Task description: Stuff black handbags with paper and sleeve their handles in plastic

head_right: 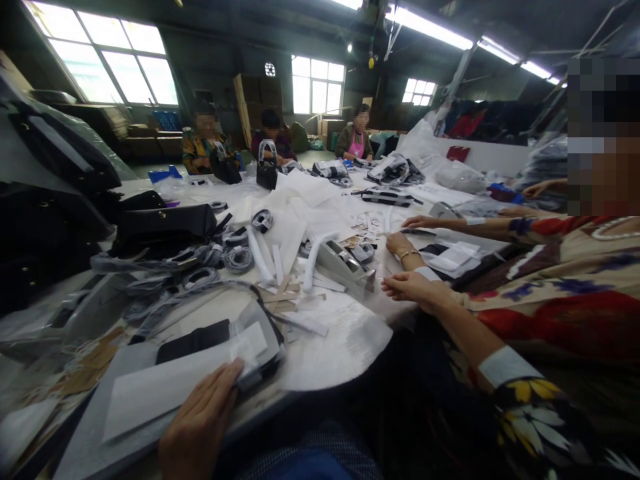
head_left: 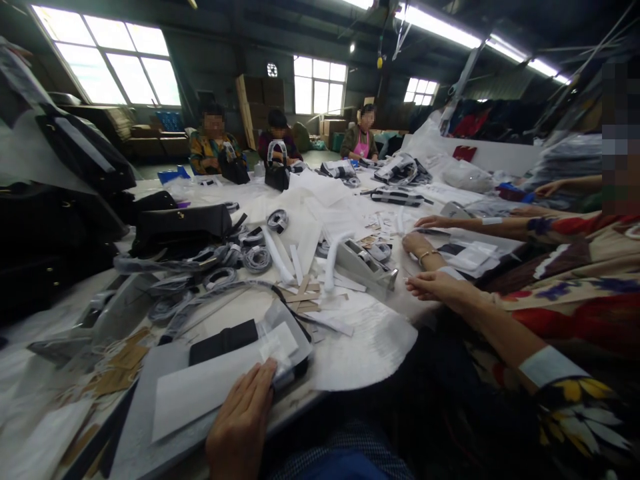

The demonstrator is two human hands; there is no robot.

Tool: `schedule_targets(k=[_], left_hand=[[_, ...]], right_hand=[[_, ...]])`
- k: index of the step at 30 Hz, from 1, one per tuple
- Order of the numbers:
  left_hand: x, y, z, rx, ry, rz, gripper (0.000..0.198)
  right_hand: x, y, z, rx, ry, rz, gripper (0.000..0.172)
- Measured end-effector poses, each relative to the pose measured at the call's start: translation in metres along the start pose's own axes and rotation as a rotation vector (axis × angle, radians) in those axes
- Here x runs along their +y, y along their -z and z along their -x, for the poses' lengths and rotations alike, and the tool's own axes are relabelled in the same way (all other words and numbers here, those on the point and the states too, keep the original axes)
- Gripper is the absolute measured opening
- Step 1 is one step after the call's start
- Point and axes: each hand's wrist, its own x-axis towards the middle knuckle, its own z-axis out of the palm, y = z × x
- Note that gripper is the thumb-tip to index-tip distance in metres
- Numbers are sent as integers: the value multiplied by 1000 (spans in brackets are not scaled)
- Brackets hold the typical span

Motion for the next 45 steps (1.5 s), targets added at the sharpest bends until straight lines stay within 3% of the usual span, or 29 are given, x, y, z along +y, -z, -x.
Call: schedule_targets(k=[3,8,13,15,18,20,23,27,30,33,36,40,45], left_hand=[[-1,0,2,0,7,4,56],[-1,0,2,4,-2,-5,55],[1,2,-1,20,16,9,54],[1,3,-2,20,18,32,54],[3,5,-3,29,15,54,48],[4,6,-5,30,24,54,41],[6,6,-6,15,49,62,34],[10,6,-6,-11,93,112,33],[12,7,-5,-16,130,156,33],[13,9,-5,-25,155,190,34],[14,9,-5,-32,179,218,33],[16,7,-6,-11,199,225,32],[15,7,-7,11,208,217,31]], right_hand=[[19,-14,-3,12,27,31,39],[35,-28,-6,183,161,199,31],[33,-21,25,279,348,417,17],[25,-17,40,205,482,557,22],[2,-18,57,26,808,817,32],[-19,-29,64,-92,994,885,35],[-54,-63,71,-280,1148,840,34],[-102,-123,81,-645,1213,642,28],[-133,-162,83,-946,1134,486,23],[-155,-192,72,-1144,1053,457,22],[-168,-218,51,-1231,1080,580,22],[-174,-249,26,-1231,1184,793,19],[-181,-278,20,-1248,1291,1072,15]])
